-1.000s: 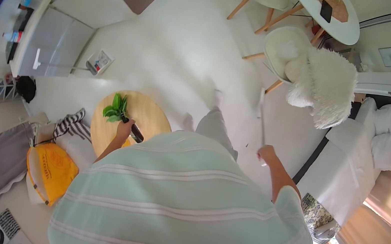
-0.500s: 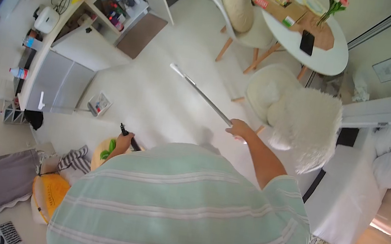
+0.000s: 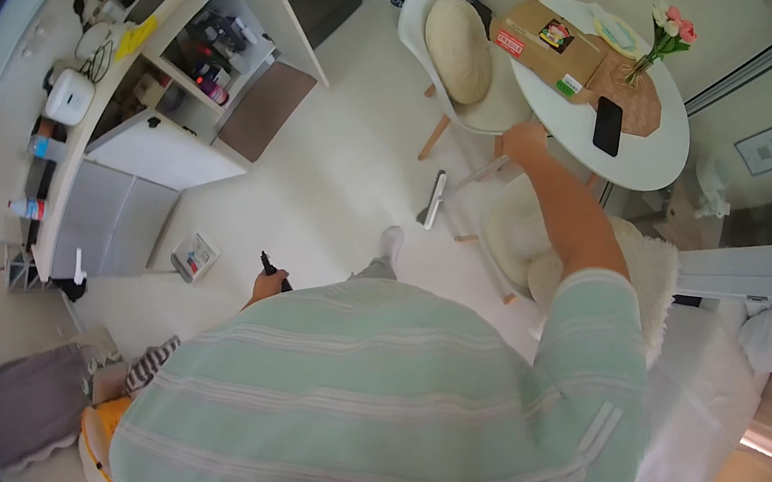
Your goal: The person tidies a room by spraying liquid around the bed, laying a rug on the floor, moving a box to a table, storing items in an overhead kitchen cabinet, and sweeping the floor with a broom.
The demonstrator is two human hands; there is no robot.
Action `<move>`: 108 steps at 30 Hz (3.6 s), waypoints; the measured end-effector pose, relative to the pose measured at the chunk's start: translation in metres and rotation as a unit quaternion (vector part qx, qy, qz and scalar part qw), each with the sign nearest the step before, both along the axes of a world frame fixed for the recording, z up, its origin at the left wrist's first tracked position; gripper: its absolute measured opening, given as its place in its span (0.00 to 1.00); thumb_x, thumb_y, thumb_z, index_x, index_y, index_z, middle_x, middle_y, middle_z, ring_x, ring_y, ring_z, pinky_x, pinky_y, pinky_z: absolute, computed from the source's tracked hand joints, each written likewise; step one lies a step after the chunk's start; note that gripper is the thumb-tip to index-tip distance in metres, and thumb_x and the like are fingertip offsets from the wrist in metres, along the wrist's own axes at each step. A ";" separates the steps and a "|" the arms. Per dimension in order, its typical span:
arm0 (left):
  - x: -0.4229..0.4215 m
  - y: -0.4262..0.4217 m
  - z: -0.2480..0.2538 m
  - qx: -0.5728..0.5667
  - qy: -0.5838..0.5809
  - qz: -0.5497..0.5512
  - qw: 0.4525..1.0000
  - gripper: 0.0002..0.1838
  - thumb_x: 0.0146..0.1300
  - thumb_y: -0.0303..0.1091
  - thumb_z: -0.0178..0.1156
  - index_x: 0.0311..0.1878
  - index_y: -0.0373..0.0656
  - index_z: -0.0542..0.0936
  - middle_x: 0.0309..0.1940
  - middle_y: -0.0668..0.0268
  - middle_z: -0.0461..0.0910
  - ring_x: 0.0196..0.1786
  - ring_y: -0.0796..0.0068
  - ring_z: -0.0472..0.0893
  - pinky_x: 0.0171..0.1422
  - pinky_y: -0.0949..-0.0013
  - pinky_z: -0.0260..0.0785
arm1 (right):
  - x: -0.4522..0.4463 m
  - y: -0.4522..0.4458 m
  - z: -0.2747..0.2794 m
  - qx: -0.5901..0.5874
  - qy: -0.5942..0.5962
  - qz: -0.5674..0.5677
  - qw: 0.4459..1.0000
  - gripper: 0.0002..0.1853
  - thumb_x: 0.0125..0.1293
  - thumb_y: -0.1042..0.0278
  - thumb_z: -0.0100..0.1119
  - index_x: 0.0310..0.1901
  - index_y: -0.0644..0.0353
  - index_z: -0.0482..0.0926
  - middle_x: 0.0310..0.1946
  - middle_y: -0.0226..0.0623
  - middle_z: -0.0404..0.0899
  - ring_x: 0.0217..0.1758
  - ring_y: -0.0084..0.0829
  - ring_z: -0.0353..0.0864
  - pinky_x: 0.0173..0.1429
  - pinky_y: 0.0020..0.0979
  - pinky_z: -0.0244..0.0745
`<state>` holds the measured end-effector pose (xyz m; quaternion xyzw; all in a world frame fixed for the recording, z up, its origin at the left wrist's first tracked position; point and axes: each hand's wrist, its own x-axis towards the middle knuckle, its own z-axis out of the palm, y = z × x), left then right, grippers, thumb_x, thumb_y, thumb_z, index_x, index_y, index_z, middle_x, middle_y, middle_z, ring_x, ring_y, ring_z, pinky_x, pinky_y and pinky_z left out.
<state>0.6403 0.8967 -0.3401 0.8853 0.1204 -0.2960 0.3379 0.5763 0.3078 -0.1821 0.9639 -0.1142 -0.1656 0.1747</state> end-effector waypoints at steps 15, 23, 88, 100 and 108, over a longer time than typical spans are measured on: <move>0.202 -0.093 0.038 -0.086 0.009 -0.071 0.994 0.11 0.50 0.36 0.61 0.31 0.38 0.77 0.25 0.65 0.75 0.30 0.72 0.74 0.37 0.67 0.66 | 0.172 -0.098 -0.037 -0.164 0.017 0.001 0.986 0.11 0.56 0.65 0.51 0.37 0.53 0.83 0.43 0.36 0.76 0.57 0.39 0.67 0.65 0.48 0.49; 0.244 -0.166 0.041 -0.127 0.011 -0.123 0.984 0.12 0.52 0.35 0.61 0.36 0.38 0.75 0.28 0.65 0.76 0.33 0.75 0.74 0.40 0.71 0.66 | 0.186 -0.107 -0.063 -0.189 -0.027 -0.042 0.981 0.16 0.58 0.66 0.47 0.45 0.59 0.79 0.56 0.46 0.69 0.66 0.44 0.57 0.72 0.54 0.35; -0.147 -0.540 0.118 -0.074 0.322 -0.888 0.319 0.21 0.58 0.43 0.58 0.47 0.35 0.75 0.39 0.61 0.78 0.42 0.73 0.75 0.48 0.72 0.66 | -0.245 0.380 0.268 -0.461 -0.754 -0.451 0.126 0.12 0.63 0.69 0.53 0.46 0.64 0.71 0.41 0.35 0.75 0.44 0.22 0.74 0.48 0.24 0.69; -0.318 -0.300 0.255 0.010 0.291 -0.909 -0.296 0.22 0.57 0.43 0.60 0.50 0.41 0.73 0.41 0.65 0.76 0.45 0.74 0.74 0.51 0.70 0.65 | -0.183 0.511 0.140 -0.520 -0.661 -0.506 -0.192 0.23 0.63 0.60 0.56 0.52 0.69 0.67 0.46 0.38 0.73 0.47 0.25 0.71 0.52 0.23 0.65; -0.311 -0.187 0.281 -0.154 0.373 -0.780 -0.478 0.54 0.42 0.49 0.70 0.66 0.35 0.49 0.63 0.47 0.55 0.66 0.55 0.58 0.67 0.59 0.53 | -0.154 0.528 0.151 -0.602 -0.688 -0.303 -0.270 0.16 0.66 0.63 0.50 0.50 0.65 0.65 0.46 0.38 0.71 0.49 0.27 0.70 0.53 0.26 0.65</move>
